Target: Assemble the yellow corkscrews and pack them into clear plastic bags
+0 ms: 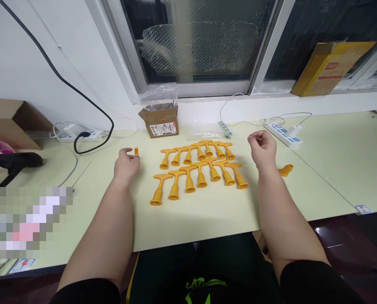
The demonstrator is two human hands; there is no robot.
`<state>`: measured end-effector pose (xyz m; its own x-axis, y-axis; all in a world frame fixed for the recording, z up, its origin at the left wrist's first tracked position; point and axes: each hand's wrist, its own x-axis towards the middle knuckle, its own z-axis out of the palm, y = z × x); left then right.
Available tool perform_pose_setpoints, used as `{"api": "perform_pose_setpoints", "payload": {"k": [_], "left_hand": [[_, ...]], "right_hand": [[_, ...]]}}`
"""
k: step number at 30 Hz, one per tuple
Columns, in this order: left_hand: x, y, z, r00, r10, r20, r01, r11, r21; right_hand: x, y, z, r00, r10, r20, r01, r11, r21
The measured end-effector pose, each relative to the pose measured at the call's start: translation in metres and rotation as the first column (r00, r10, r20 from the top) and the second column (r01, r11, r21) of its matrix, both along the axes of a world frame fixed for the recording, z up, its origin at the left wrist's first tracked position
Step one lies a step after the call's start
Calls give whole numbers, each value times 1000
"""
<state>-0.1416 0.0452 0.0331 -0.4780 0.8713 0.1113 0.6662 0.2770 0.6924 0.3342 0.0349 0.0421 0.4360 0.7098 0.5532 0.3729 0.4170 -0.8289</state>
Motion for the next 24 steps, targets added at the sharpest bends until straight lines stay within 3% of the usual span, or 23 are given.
{"api": "perform_pose_setpoints", "payload": {"k": [2,3,5,7,8,10,14,24], "left_hand": [[12,-1,5,963,-21,269,4,998,62],[19,-2,7,899,-63,433,36,997,72],[32,-6,13,679,-191,709,165,981,106],[42,-10,18,431,-293,853,298,939,172],[45,-12,19,340,-318,885,340,919,200],[47,-15,20,243,-326,914,375,900,222],[47,-14,17,208,-301,931,375,903,208],[47,-10,13,211,-283,936,370,909,191]], "right_hand": [[-3,0,-1,1000,24,-11,-24,999,-26],[-5,0,-1,999,39,-16,-40,999,-37],[-8,0,-1,998,57,-22,-58,997,-45],[-9,0,0,998,58,-35,-59,997,-44],[-9,0,0,998,55,-44,-57,997,-44],[-8,0,0,997,50,-57,-53,997,-51],[-9,-1,1,998,54,-38,-56,996,-75],[-9,-1,-1,999,46,1,-45,994,-97]]}}
